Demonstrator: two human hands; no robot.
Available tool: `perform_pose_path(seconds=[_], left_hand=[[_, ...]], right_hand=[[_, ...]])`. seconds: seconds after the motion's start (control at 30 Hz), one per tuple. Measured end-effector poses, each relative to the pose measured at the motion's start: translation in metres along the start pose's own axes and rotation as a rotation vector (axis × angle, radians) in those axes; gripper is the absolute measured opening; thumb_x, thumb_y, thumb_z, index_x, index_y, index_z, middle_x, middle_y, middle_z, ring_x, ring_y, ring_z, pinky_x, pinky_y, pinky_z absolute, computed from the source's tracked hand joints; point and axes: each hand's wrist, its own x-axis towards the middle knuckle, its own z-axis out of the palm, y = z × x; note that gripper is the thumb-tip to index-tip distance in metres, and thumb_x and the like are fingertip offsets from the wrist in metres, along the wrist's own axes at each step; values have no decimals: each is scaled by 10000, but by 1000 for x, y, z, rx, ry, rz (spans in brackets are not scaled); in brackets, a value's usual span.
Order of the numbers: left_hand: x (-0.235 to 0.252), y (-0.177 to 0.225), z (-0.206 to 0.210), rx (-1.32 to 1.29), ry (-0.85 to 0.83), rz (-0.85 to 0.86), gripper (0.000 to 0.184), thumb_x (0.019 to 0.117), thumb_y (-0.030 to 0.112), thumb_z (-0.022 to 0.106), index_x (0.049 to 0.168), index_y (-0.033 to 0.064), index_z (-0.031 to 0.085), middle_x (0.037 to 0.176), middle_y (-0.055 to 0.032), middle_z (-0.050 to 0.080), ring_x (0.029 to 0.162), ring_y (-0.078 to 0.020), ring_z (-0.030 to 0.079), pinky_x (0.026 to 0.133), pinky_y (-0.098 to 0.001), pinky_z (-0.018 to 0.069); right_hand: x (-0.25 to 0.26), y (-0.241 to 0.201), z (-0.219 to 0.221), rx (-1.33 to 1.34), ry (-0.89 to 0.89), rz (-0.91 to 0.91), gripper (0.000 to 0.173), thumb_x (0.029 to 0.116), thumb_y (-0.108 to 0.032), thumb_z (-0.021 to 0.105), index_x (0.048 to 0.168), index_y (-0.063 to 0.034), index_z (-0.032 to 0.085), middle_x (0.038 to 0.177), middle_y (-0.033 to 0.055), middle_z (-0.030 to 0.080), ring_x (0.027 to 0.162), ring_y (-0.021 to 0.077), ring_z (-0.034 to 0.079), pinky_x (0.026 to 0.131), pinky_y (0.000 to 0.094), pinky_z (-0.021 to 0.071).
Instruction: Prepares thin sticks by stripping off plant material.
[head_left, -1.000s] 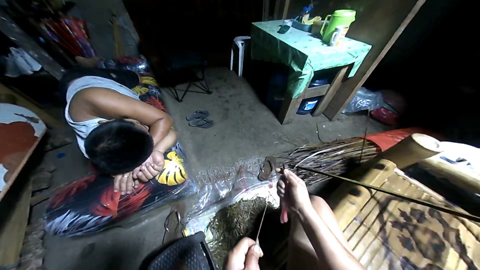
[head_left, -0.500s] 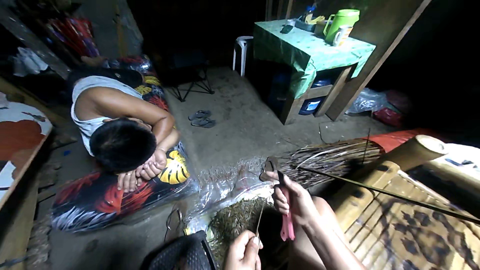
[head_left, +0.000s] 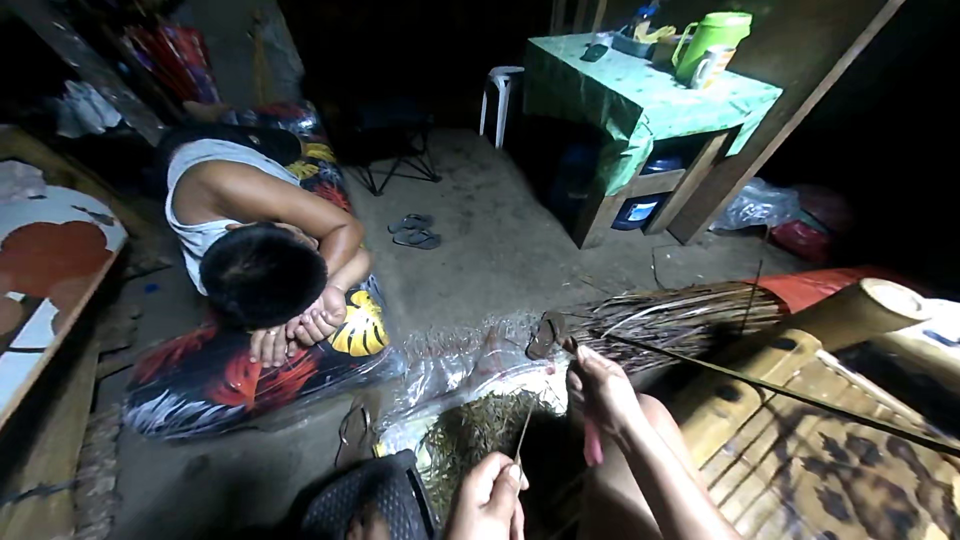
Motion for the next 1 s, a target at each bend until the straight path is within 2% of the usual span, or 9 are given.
perform_pose_path(seconds=[0.07,0.13,0.2,0.27,0.37,0.6,0.73,0.83,1.0], left_hand=[[4,1,-2,-36,16,-18,231,1091,44,368,1024,-1,585,578,22,545,454,-55,544,468,-202,498],[6,3,-2,-56,27,-34,232,1099,61,372,1026,3,585,593,16,564,469,-58,569,479,-203,519],[7,4,-1,-63,17,-36,233,1100,73,378,1023,5,587,609,13,579,482,-59,579,489,-204,526],[8,3,1,-66,1,-28,231,1099,83,392,1018,9,596,619,12,596,491,-61,593,496,-206,535],[8,3,3,-79,-23,-29,229,1102,94,391,1032,12,593,637,7,609,511,-70,613,516,-214,552],[3,2,2,-76,-19,-47,223,1097,71,395,1017,12,595,637,14,613,514,-62,616,521,-208,552],[5,5,0,-118,29,-58,223,1100,68,383,1005,11,577,616,30,550,485,-42,555,495,-180,507],[8,3,-1,-144,35,-79,234,1104,80,372,969,27,557,600,40,514,461,-29,504,471,-165,468],[8,5,-1,-163,25,-85,237,1106,88,371,983,28,565,596,55,461,451,-20,456,455,-155,433]], right_hand=[[-19,3,-1,73,-161,93,437,1096,-245,236,1402,-75,498,543,-62,483,389,27,433,372,187,390],[-39,8,0,134,-372,150,425,1047,-386,377,1365,-175,562,550,-94,527,400,2,450,387,172,393],[-54,11,4,119,-587,165,446,988,-478,584,1326,-195,656,580,-106,555,426,-12,463,409,165,403],[-61,11,12,61,-682,155,368,1012,-406,578,1263,-166,701,584,-115,553,438,-23,461,421,159,396],[-57,2,21,-21,-608,125,312,1044,-252,465,1178,-125,716,572,-117,540,441,-22,460,427,160,394],[-44,-5,20,-37,-454,74,370,1049,-207,378,1244,-65,658,579,-87,536,433,5,466,417,174,410],[-67,21,19,-262,-540,-263,239,1037,-311,540,1053,-153,719,646,-138,558,525,-66,467,485,131,396],[-69,34,17,-543,-624,-648,363,1068,-333,515,1023,-27,704,833,3,699,757,-40,624,712,146,528],[-54,36,13,-685,-555,-819,373,1065,-322,514,996,-14,713,844,46,718,799,-11,657,754,157,541]])
